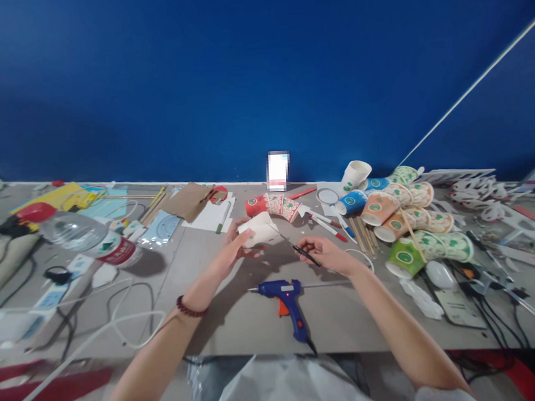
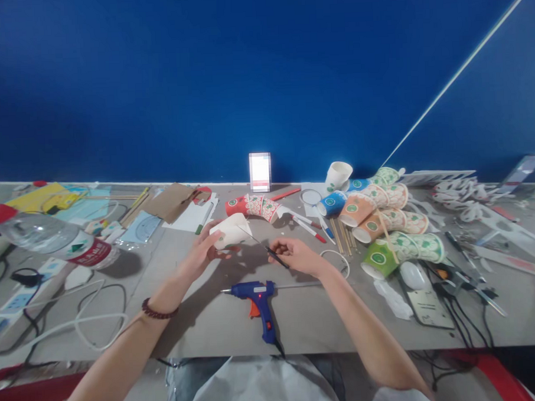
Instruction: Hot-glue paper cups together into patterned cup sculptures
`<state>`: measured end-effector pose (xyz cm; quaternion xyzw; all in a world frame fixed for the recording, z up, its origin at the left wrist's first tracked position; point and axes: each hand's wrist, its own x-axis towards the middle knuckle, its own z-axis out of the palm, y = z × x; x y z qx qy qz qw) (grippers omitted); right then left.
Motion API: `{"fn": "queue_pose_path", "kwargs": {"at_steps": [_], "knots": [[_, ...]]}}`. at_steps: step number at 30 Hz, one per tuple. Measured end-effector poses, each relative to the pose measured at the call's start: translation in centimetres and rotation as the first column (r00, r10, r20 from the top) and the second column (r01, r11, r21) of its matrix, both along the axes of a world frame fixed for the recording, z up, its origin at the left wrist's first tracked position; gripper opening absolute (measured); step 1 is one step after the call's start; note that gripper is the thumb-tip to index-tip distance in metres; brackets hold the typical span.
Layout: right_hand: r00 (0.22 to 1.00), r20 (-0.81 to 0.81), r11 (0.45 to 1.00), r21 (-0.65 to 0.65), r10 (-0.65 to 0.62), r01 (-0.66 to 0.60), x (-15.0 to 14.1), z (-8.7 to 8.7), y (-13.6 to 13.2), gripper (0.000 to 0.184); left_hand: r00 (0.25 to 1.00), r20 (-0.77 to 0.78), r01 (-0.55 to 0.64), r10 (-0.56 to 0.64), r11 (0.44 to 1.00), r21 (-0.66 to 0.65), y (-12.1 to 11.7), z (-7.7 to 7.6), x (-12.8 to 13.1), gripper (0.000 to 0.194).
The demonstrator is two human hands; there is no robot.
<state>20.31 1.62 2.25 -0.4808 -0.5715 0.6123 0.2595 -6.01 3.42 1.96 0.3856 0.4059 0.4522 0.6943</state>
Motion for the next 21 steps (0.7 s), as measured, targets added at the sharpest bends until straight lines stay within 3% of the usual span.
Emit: {"fn": "queue_pose_path", "kwargs": {"at_steps": [21], "knots": [[0.999, -0.043, 1.000, 0.014, -0.011, 0.012, -0.1, -1.1, 0.2, 0.037, 1.000, -0.009, -0.002, 0.002, 1.000, 0.008, -0.1, 0.3, 0.2, 0.062]]}}
